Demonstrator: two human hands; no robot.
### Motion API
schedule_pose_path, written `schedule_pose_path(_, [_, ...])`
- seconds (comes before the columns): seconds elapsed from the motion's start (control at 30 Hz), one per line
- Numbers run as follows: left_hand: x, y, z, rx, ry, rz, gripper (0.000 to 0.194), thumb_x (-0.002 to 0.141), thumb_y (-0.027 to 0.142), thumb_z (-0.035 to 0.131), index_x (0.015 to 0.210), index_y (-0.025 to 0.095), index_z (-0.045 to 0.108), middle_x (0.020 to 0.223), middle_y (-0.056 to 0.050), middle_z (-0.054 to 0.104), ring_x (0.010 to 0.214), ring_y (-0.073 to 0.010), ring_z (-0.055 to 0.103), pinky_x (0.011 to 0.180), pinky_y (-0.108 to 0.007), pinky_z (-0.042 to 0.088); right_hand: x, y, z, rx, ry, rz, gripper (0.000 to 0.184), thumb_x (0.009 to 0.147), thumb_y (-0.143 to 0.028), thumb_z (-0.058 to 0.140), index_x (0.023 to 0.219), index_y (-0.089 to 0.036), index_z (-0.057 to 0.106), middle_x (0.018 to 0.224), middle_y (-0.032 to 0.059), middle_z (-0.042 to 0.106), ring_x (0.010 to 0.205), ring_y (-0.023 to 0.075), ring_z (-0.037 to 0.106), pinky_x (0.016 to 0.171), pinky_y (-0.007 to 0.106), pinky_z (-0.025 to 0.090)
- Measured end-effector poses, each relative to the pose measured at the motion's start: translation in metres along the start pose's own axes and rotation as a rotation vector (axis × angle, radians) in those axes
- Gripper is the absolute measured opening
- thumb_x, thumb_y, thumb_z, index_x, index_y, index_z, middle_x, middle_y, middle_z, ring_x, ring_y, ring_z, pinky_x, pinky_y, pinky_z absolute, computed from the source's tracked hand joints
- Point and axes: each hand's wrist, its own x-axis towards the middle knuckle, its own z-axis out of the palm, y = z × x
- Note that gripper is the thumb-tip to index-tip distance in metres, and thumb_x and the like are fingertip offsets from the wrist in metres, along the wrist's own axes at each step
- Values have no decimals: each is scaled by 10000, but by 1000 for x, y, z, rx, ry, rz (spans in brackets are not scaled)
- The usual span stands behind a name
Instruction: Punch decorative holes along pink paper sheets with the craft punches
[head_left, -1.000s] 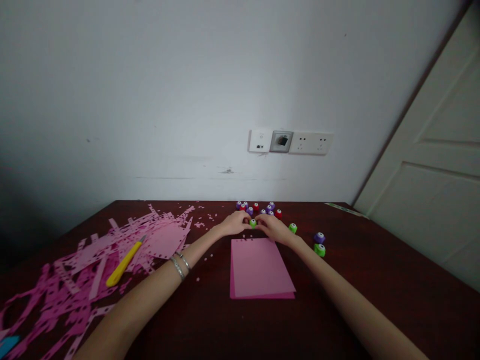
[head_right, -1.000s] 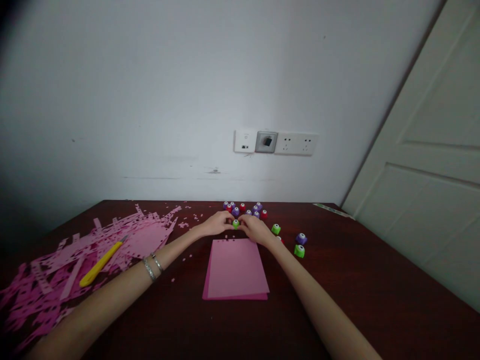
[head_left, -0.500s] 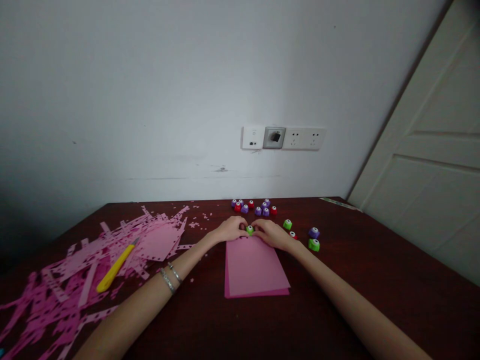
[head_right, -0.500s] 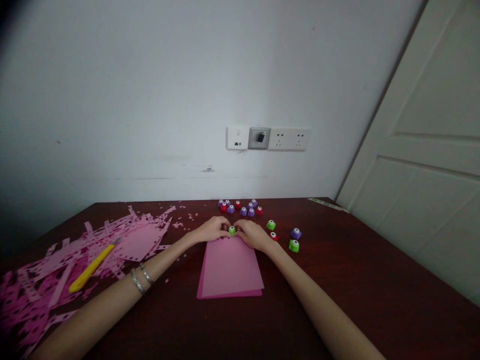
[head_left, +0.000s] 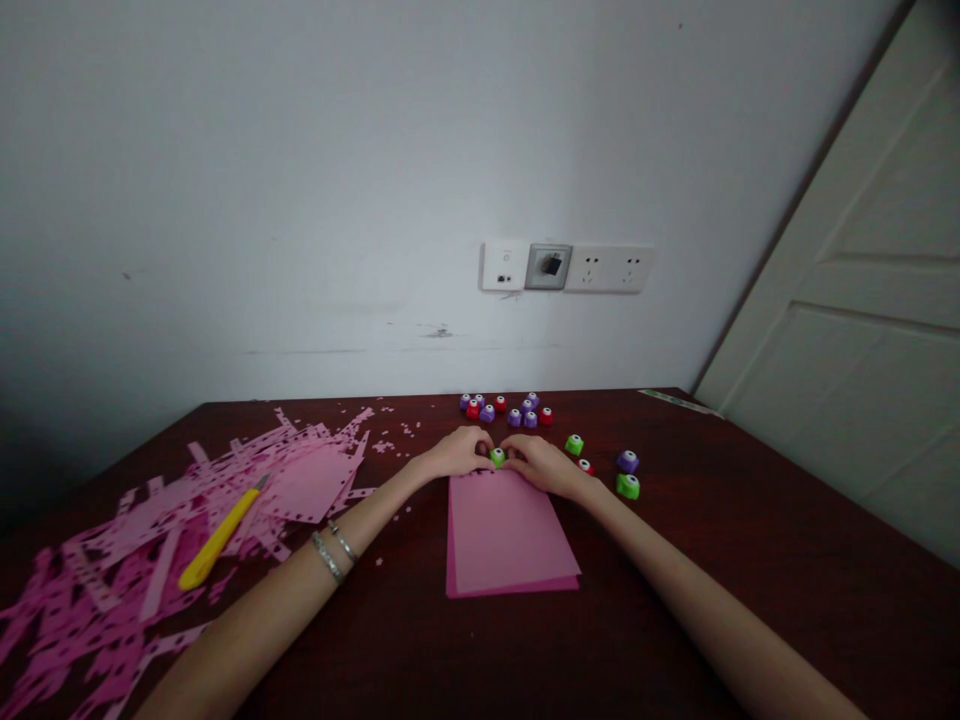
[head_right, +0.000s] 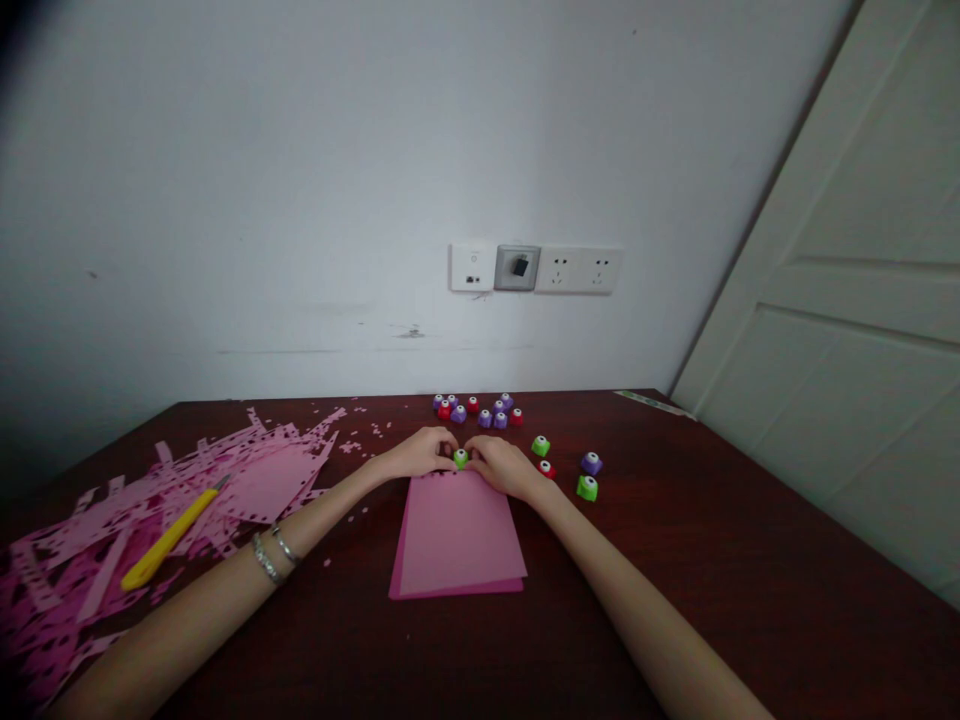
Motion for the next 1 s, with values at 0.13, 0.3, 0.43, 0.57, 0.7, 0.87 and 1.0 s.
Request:
schedule_pose_path(0.13, [0, -1, 0, -31, -23, 2, 282, 684, 346, 660, 875, 141, 625, 745, -22, 614, 641, -125, 543, 577, -230, 385, 0, -1, -1, 4, -3, 5, 179, 798, -216, 558, 965, -182, 612, 813, 31, 632, 735, 153, 565, 664, 245, 401])
schedule_pose_path(0.3, [-9, -1, -11, 3, 77, -36, 449, 672, 436, 659, 1008, 152, 572, 837, -39, 601, 713, -151, 544, 610, -241, 385, 2, 6, -22, 59, -16, 46, 253, 780, -242, 581, 1021, -168, 607, 767, 25, 631, 674, 141, 567, 609, 239, 409])
schedule_pose_path(0.43, [-27, 5, -28, 200, -61, -142, 365, 640, 484, 667, 827, 176, 606, 816, -38, 604, 706, -171, 534, 566, -242, 342, 1, 12, -37, 58, -125, 113, 164, 734, -262, 623, 858, -158, 655, 754, 35, 645, 674, 149, 584, 605, 244, 420])
schedule_pose_path(0.57, [-43, 11, -35, 326, -161, -228, 396, 589, 492, 698, 826, 191, 600, 845, -40, 605, 732, -188, 527, 534, -238, 297, -1, 13, -32, 22, -213, 103, 220, 687, -262, 660, 877, -151, 657, 811, 53, 661, 704, 163, 591, 619, 251, 431])
schedule_pose_path(0.7, [-46, 11, -36, 298, -197, -245, 375, 575, 467, 715, 801, 193, 593, 841, -31, 610, 728, -180, 527, 527, -231, 297, -1, 14, -25, -12, -225, 93, 252, 656, -253, 674, 883, -145, 655, 848, 66, 655, 734, 173, 585, 638, 262, 432])
schedule_pose_path(0.87, [-43, 7, -36, 249, -213, -223, 309, 582, 426, 725, 724, 186, 593, 792, -22, 613, 687, -161, 529, 519, -228, 306, -2, 15, -26, 54, -273, 132, 218, 656, -221, 669, 854, -133, 640, 765, 45, 631, 642, 144, 564, 552, 232, 410])
schedule_pose_path(1.0, [-42, 8, -36, 209, -246, -226, 278, 597, 408, 717, 691, 175, 597, 731, -10, 609, 638, -143, 528, 508, -224, 307, -1, 15, -27, 48, -272, 115, 149, 652, -199, 669, 783, -141, 630, 717, 22, 608, 615, 128, 539, 522, 216, 376])
